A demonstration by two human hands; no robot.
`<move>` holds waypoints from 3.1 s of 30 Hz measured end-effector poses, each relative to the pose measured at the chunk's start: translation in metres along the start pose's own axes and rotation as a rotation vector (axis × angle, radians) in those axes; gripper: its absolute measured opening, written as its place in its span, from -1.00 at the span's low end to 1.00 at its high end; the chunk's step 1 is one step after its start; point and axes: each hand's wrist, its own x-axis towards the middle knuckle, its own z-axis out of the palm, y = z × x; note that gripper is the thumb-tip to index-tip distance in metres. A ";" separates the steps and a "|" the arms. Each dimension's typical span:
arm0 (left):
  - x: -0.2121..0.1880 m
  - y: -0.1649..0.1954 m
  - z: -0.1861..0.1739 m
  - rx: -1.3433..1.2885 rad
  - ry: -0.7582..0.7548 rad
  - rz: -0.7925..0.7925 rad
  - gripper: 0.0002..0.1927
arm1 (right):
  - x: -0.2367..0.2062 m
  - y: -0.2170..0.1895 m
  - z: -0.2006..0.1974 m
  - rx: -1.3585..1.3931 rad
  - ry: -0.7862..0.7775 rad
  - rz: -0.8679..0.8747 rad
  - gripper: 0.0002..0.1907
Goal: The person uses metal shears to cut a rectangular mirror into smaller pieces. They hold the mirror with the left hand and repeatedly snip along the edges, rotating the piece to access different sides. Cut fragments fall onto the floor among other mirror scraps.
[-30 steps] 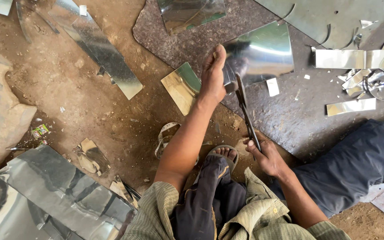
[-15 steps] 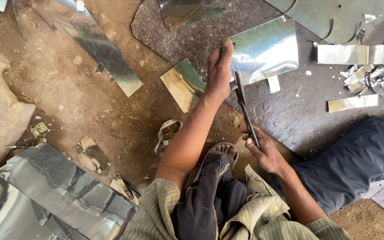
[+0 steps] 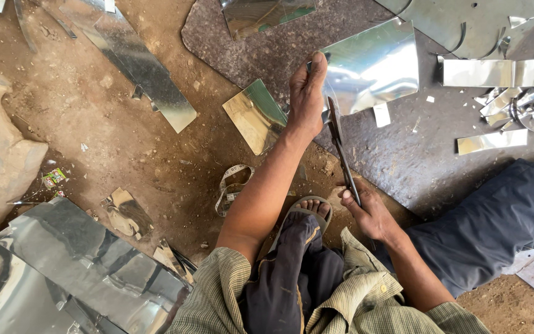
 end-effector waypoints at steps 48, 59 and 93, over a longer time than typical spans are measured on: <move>-0.002 -0.003 0.010 -0.098 -0.087 0.035 -0.62 | 0.016 0.019 0.012 -0.106 0.097 -0.049 -0.36; -0.012 0.010 0.014 -0.022 -0.063 -0.078 -0.68 | 0.013 0.005 0.000 0.174 -0.003 -0.083 -0.45; 0.064 0.049 -0.007 0.880 -1.016 -0.136 -0.52 | 0.001 0.017 -0.036 -0.220 -0.171 -0.142 -0.36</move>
